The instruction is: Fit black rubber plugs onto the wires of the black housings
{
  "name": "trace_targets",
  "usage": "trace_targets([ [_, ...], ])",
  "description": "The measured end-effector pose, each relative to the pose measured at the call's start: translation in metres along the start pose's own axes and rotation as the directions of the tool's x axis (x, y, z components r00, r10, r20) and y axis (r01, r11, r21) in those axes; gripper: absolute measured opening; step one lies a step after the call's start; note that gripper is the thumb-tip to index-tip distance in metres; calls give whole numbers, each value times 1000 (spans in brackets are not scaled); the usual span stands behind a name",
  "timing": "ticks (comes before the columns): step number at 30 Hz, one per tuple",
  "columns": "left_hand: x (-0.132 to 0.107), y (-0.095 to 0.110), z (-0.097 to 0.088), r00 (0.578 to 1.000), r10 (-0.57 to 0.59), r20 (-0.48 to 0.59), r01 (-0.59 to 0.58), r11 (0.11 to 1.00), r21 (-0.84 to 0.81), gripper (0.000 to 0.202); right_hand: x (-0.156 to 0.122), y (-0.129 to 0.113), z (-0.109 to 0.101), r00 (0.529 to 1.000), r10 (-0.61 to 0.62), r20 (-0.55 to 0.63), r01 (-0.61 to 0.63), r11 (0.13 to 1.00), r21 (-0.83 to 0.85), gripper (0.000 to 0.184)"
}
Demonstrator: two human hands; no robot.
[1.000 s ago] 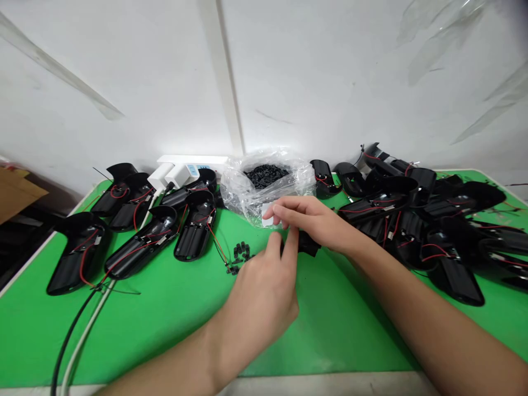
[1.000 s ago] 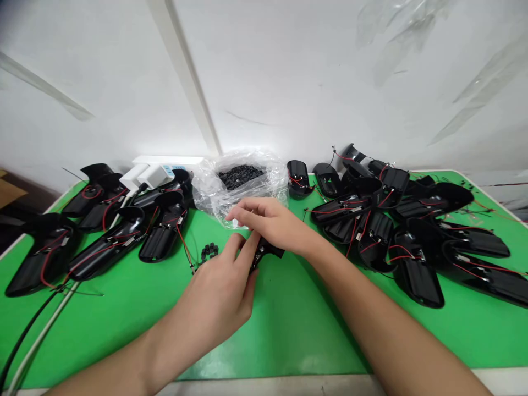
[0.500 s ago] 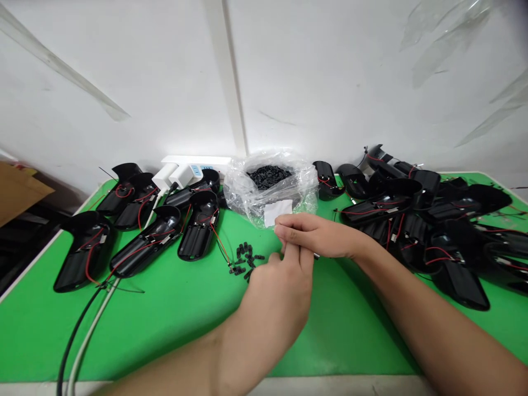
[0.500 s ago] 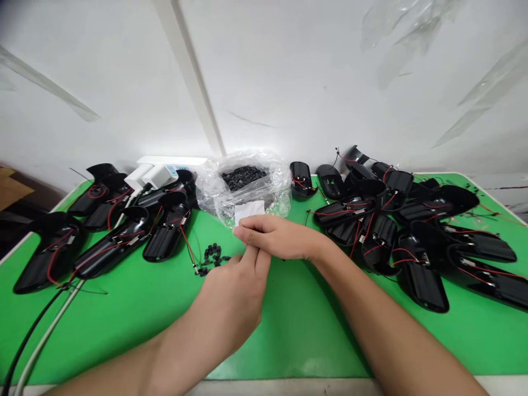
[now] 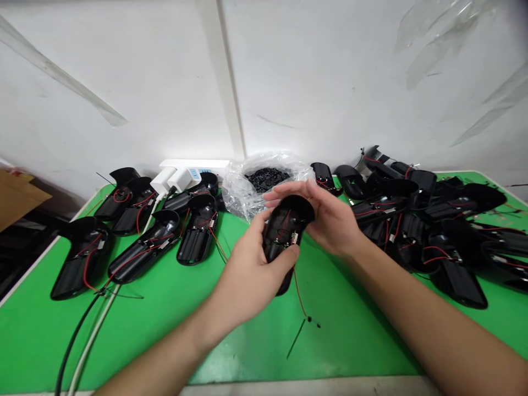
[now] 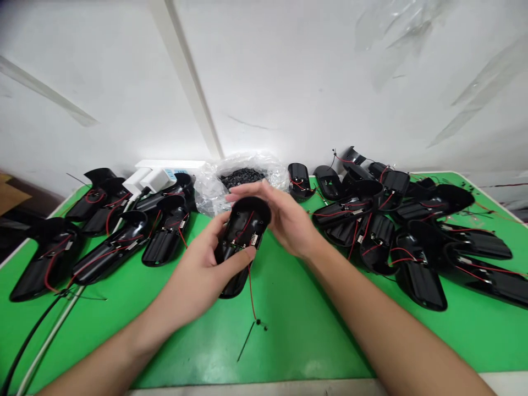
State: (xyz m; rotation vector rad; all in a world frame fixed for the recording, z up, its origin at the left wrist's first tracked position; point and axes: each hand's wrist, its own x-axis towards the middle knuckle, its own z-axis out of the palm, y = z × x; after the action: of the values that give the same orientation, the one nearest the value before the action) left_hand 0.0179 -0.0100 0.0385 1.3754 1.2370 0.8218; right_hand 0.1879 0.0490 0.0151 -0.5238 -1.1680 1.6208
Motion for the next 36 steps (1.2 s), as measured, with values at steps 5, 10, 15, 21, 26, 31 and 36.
trace_targets([
  [5,-1,-1,8,989,-115,97,139,943,-303,49,-7,12,21,999,-19,-47,17,999,-40,46],
  [10,-1,-4,11,993,-95,69,110,959,-260,34,-9,16,24,993,-24,-116,11,994,-113,52],
  [15,4,-5,9,991,-107,83,123,967,-222,30,-10,17,26,996,-55,-75,44,989,-138,53],
  [21,7,-10,8,988,-111,106,133,964,-231,34,-11,20,33,989,-76,-126,54,985,-164,57],
  [26,6,-13,9,989,-130,71,143,966,-216,44,-14,19,39,982,-32,-185,7,991,-136,63],
  [31,5,-14,12,995,-94,17,96,966,-241,46,-12,19,34,983,-86,-165,60,986,-156,56],
  [36,8,-7,6,972,-104,-211,32,948,-318,37,-9,18,17,929,-317,-191,262,928,-265,38],
])
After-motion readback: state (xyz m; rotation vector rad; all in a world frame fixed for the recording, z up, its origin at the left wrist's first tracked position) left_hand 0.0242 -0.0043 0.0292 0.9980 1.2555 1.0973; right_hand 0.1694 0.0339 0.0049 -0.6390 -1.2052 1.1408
